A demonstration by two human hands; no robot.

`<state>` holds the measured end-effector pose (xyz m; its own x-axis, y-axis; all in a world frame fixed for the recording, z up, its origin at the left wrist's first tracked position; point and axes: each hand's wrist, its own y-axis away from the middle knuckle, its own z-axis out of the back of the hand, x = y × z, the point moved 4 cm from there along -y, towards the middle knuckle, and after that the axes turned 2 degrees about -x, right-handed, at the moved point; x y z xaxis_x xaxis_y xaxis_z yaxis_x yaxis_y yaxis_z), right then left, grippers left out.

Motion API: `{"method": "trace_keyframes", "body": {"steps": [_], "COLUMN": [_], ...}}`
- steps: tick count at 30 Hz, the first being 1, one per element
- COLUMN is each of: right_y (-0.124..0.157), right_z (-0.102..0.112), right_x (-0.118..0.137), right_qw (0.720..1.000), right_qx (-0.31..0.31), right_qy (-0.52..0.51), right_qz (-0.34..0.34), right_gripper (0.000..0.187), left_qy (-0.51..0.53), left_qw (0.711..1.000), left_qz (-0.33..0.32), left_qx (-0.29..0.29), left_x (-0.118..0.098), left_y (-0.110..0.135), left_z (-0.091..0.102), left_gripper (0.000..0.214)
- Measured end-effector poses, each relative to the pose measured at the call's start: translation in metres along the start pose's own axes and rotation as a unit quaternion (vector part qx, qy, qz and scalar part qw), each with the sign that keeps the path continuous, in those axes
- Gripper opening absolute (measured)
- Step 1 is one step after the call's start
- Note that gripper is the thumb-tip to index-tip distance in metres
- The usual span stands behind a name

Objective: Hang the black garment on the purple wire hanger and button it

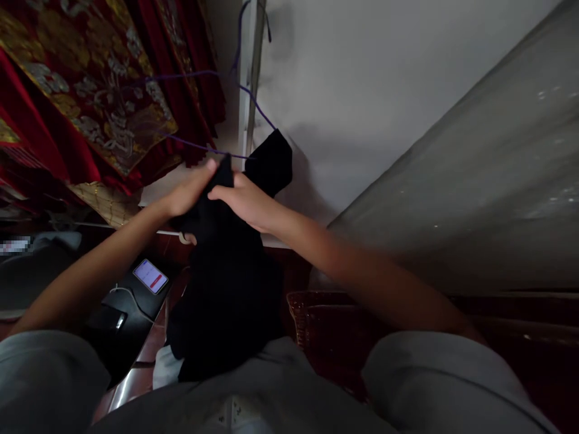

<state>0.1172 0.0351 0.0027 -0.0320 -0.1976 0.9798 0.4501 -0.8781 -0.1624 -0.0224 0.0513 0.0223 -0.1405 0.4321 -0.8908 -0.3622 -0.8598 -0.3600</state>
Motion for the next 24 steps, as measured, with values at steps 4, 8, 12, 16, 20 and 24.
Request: {"method": "trace_keyframes", "body": {"steps": [4, 8, 12, 16, 20, 24], "right_y": [0.017, 0.017, -0.016, -0.076, -0.116, -0.111], "right_z": [0.019, 0.045, 0.074, 0.090, 0.075, 0.046], "right_x": [0.002, 0.024, 0.035, -0.001, -0.048, -0.066], "right_qw": [0.997, 0.997, 0.948, 0.928, 0.979, 0.991], "right_qx": [-0.002, 0.027, -0.080, -0.192, -0.169, -0.122], "right_qy": [0.004, 0.067, 0.241, 0.221, 0.066, -0.027], "right_qz": [-0.077, 0.036, 0.190, 0.232, 0.095, -0.049], "right_gripper": [0.014, 0.017, 0.014, 0.019, 0.030, 0.031], "left_qy": [-0.080, -0.236, -0.270, -0.219, -0.219, -0.235], "left_qw": [0.994, 0.957, 0.950, 0.967, 0.968, 0.962], "left_qz": [0.028, -0.028, 0.051, 0.072, 0.085, 0.114], "left_qx": [0.071, 0.169, 0.148, 0.108, 0.082, 0.085], "left_x": [0.052, 0.069, 0.077, 0.069, 0.055, 0.049], "left_y": [0.018, 0.031, 0.046, 0.061, 0.071, 0.081], "left_z": [-0.003, 0.015, 0.052, 0.072, 0.072, 0.068], "left_gripper": [0.049, 0.048, 0.064, 0.045, 0.027, 0.030]}}
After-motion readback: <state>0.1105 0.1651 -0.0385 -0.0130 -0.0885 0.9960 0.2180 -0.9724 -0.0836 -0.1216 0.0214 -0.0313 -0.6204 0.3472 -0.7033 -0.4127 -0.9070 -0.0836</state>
